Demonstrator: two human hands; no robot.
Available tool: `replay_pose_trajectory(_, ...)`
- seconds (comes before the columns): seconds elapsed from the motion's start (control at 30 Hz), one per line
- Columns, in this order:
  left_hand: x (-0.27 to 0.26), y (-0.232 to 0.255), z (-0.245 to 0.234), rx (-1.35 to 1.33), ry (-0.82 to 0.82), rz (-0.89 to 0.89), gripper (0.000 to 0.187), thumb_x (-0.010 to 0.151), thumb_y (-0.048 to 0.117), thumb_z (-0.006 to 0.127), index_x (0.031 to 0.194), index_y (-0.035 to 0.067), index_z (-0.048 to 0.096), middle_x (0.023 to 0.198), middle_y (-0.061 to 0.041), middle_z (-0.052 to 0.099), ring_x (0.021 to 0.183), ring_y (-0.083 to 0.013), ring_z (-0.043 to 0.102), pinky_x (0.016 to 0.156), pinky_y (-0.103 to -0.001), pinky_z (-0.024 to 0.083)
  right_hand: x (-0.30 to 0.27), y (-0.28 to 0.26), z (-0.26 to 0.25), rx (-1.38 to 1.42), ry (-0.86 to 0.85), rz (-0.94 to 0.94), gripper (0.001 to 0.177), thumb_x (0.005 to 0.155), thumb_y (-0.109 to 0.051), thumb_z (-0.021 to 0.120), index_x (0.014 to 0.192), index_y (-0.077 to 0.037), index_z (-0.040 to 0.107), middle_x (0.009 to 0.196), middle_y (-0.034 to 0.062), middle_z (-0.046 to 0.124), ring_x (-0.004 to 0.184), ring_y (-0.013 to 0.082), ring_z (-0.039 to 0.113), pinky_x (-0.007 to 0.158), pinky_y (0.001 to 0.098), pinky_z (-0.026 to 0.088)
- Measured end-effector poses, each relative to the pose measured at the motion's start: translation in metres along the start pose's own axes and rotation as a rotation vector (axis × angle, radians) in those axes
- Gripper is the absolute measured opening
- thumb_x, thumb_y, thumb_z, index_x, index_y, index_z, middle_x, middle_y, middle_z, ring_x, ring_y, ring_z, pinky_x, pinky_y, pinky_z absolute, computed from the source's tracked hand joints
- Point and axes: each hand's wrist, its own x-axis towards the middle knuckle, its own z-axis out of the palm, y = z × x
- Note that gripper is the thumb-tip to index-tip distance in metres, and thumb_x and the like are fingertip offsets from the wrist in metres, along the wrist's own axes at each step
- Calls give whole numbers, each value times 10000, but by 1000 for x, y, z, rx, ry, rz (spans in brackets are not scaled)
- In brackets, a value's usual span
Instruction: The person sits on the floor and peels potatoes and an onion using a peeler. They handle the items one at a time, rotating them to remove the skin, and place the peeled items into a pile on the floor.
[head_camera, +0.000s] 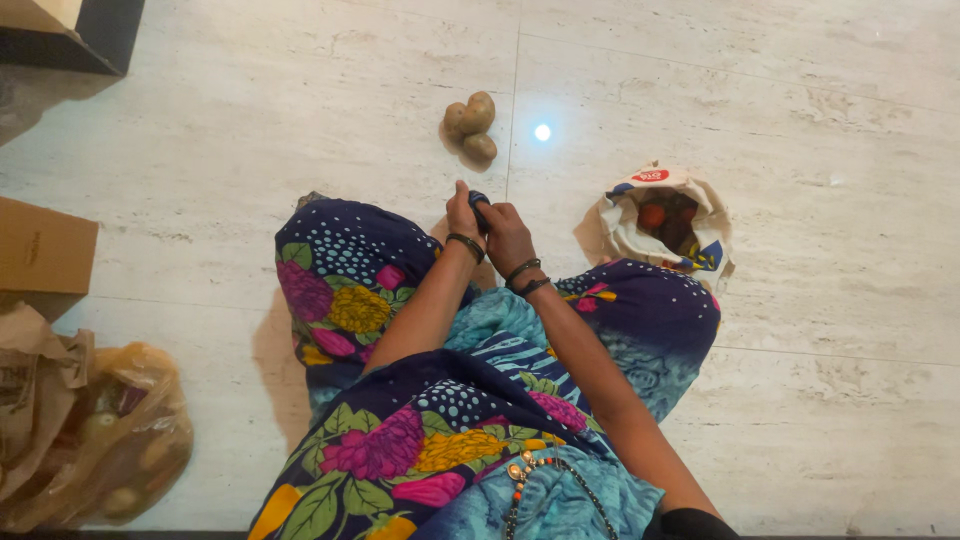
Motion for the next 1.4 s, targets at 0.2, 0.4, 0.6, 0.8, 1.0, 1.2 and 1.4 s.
replay_pose_trajectory(0.2,-15,-24,-3,163,-271,-309,229,996,316,635,1053,96,663,955,-40,690,843,-168,688,742,-317,602,-7,76,15,-74,64,230,316,914,-35,634,1217,-93,700,976,169,680,933,379,667,809,476,540)
replay_pose_trajectory(0.4,-15,-20,-4,156,-148,-114,386,1061,453,598,1046,70,642,860,-51,654,695,-186,653,582,-346,544,-19,78,28,-23,35,116,422,823,27,565,1223,-47,678,962,195,665,948,412,646,831,501,519)
replay_pose_trajectory(0.6,-24,-27,0,375,-13,-339,496,987,585,484,1024,120,653,853,-55,679,696,-195,666,554,-351,556,-12,90,19,-27,96,236,393,827,-1,593,1212,-27,669,959,201,669,922,414,645,825,495,522)
replay_pose_trajectory(0.8,-7,-22,-3,559,95,268,645,1062,607,591,1117,-22,721,958,-105,735,811,-170,685,676,-293,576,-16,65,17,87,-31,249,379,841,-18,620,1214,-19,689,992,219,697,950,407,672,852,469,544)
replay_pose_trajectory(1.0,11,4,4,666,333,315,548,728,316,863,1174,87,643,1050,-112,688,805,-201,667,647,-364,565,12,35,-78,376,25,353,417,886,7,659,1304,15,647,1074,130,733,795,164,721,698,299,599)
replay_pose_trajectory(1.2,66,35,13,1213,436,629,626,674,234,922,1233,146,652,1082,-140,658,1029,-324,624,900,-455,516,30,54,-227,406,279,457,409,997,14,628,1403,-22,660,902,62,668,676,109,568,575,244,467)
replay_pose_trajectory(1.4,107,30,-1,1269,410,755,627,674,271,939,1187,110,615,1100,-131,670,1042,-337,633,908,-465,509,2,113,-273,562,611,471,420,975,82,576,1381,12,661,1145,56,721,927,99,690,742,236,588)
